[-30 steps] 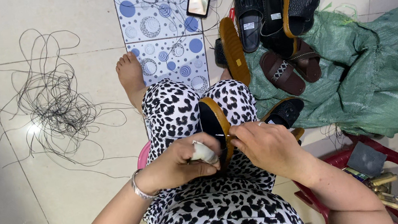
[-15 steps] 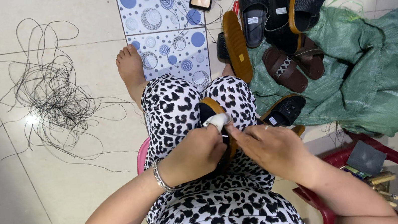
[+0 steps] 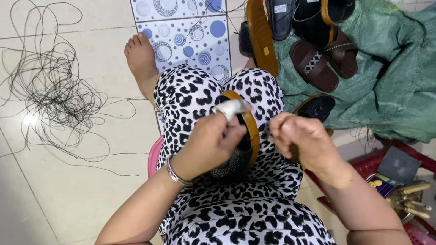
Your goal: The person sews a black slipper with a brown sole using a needle and black thread. They repeatedly pull the thread through the slipper's edge, creating stitches, and discard excess thread onto the floor.
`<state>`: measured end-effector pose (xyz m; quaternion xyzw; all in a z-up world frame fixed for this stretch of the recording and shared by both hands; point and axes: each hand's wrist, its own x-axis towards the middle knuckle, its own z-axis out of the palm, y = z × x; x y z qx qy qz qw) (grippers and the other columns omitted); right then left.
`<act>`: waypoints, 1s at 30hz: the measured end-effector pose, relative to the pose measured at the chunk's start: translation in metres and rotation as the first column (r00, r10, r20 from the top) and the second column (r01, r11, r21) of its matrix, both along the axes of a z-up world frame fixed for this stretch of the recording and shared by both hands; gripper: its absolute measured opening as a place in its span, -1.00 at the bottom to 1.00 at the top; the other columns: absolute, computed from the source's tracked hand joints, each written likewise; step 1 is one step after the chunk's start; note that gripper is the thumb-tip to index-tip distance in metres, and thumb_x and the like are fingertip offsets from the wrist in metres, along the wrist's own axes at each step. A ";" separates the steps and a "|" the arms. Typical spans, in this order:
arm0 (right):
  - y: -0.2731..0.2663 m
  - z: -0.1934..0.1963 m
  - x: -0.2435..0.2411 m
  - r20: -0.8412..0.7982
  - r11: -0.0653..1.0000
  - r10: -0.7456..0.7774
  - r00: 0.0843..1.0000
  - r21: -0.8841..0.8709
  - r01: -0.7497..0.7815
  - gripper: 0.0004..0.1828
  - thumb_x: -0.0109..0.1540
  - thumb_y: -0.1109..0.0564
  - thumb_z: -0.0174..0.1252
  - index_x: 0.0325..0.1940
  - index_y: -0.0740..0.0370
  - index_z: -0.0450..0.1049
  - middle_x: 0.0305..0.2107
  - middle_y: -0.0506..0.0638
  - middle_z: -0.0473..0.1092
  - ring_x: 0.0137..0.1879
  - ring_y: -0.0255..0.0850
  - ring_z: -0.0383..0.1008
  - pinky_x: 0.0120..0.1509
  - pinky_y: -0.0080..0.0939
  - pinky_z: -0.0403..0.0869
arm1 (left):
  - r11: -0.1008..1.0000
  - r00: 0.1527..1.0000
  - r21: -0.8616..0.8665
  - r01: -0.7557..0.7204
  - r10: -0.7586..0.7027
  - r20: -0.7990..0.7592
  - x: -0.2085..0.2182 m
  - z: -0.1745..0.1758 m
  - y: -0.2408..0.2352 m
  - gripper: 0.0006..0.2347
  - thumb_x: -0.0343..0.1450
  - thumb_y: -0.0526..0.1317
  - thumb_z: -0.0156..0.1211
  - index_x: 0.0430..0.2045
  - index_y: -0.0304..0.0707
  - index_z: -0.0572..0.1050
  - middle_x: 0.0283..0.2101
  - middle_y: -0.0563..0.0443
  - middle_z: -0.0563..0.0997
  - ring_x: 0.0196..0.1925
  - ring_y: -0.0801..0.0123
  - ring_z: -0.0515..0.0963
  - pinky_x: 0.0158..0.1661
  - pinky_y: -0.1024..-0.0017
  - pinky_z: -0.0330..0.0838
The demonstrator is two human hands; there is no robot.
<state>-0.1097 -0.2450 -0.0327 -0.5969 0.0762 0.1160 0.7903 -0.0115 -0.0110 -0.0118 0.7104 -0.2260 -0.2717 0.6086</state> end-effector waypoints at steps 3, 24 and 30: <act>-0.001 -0.001 -0.011 -0.022 0.975 -0.062 0.998 0.213 0.065 -0.49 0.35 0.20 0.02 -0.72 0.38 0.29 -0.65 0.21 0.25 -0.79 -0.33 0.17 -0.77 -0.38 0.26 | 0.991 0.989 -0.043 -0.130 0.127 -0.070 0.001 -0.004 0.003 -0.93 0.46 -0.32 0.16 -0.35 -0.36 0.52 -0.61 0.00 0.53 -0.62 0.38 0.48 -0.53 0.48 0.39; 0.044 0.014 -0.007 0.404 0.606 0.188 0.895 -0.765 0.218 -0.93 0.09 0.29 0.32 -0.40 0.17 0.58 -0.58 -0.12 0.53 -0.53 -0.17 0.55 -0.46 -0.30 0.52 | 0.789 0.819 -0.506 -0.348 -0.006 -0.573 -0.033 0.031 0.012 -0.72 0.43 -0.51 0.16 0.03 -0.59 0.42 -0.58 0.11 0.47 -0.55 0.64 0.41 -0.42 0.63 0.42; -0.187 -0.017 0.033 0.125 0.482 -0.740 0.661 -0.587 0.651 -0.61 0.52 0.09 -0.17 -0.39 0.00 0.37 -0.51 -0.15 0.32 -0.49 -0.41 0.24 -0.55 -0.39 0.11 | 0.990 0.845 -0.015 -0.138 0.110 -0.523 -0.012 -0.009 0.075 -0.85 0.48 -0.14 0.17 -0.18 -0.16 0.55 -0.38 0.22 0.55 -0.46 0.66 0.42 -0.34 0.74 0.47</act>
